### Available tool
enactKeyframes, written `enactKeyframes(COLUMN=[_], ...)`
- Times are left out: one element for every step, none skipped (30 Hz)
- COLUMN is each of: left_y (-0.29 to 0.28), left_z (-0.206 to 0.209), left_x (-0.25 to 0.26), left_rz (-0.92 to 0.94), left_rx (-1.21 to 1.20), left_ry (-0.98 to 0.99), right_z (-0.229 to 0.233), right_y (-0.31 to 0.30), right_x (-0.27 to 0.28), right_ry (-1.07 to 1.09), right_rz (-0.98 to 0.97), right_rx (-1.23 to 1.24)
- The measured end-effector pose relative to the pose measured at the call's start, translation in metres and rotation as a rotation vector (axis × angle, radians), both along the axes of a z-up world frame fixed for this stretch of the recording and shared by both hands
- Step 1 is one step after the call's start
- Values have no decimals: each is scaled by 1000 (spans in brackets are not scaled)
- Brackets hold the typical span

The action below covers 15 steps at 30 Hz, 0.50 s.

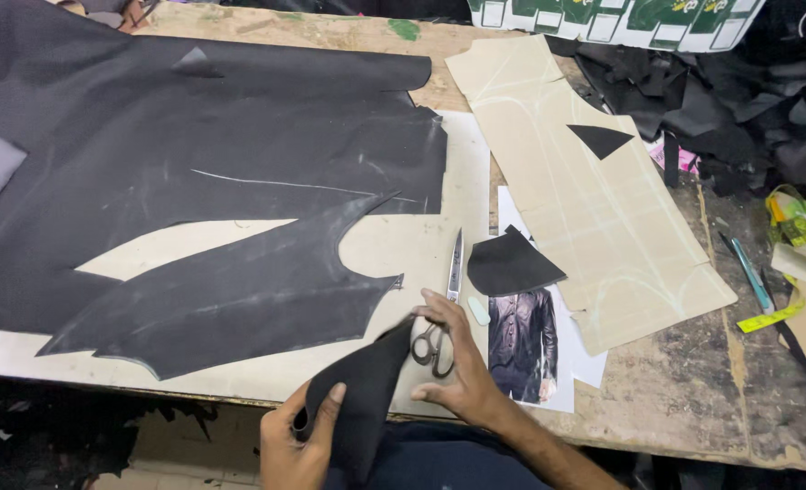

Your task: The person cuts a large piece of black fabric using shears, following chalk lines to produce shaped pieces. They place cut pieces aside, align a printed pattern sheet on the fabric, and continue cutting along marked outlines.

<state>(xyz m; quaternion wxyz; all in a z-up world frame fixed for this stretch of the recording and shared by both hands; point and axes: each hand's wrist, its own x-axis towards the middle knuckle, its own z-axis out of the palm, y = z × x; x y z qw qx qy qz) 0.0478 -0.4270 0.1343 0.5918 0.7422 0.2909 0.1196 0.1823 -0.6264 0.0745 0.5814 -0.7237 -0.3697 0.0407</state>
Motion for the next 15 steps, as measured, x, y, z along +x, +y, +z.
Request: enactKeyframes(left_y=[1, 0, -2, -6, -9, -13, -15, -15, -13, -9, -6, 0, 5, 12, 19], left_z=[0, 1, 1, 0, -1, -3, -6, -9, -13, -19, -26, -34, -44, -54, -65], left_x=[1, 2, 3, 4, 4, 5, 5, 5, 5, 6, 9, 15, 22, 29, 38], left_rz=[22, 14, 6, -5, 35, 75, 116, 118, 121, 127, 170, 215, 259, 311, 362], left_rx=[-28, -40, -53, -68, -183, -301, -419, -422, -425, -426, -446, -463, -479, -495, -511], left_ry=[-5, 4, 12, 21, -20, -63, -106, -161, -215, -274, -311, -350, -389, -297, -203], right_z=[-12, -23, -34, -45, -55, -63, -70, -76, -79, -81, -82, -82, -81, -80, -80], right_y=[-3, -4, -4, -5, -7, -10, -15, -21, -29, -37, -43, -45, -47, -46, -44], right_x=[-1, -3, -5, -7, -10, -11, -12, -15, -16, -16, -16, -16, -14, -13, -12], right_ry=[262, 525, 581, 635, 689, 690, 690, 694, 759, 822, 885, 846, 808, 769, 732], right_rz=[66, 131, 162, 189, 216, 237, 258, 282, 275, 273, 272, 251, 230, 208, 140], right_rx=[64, 130, 175, 217, 260, 269, 279, 285, 295, 305, 315, 296, 276, 257, 202])
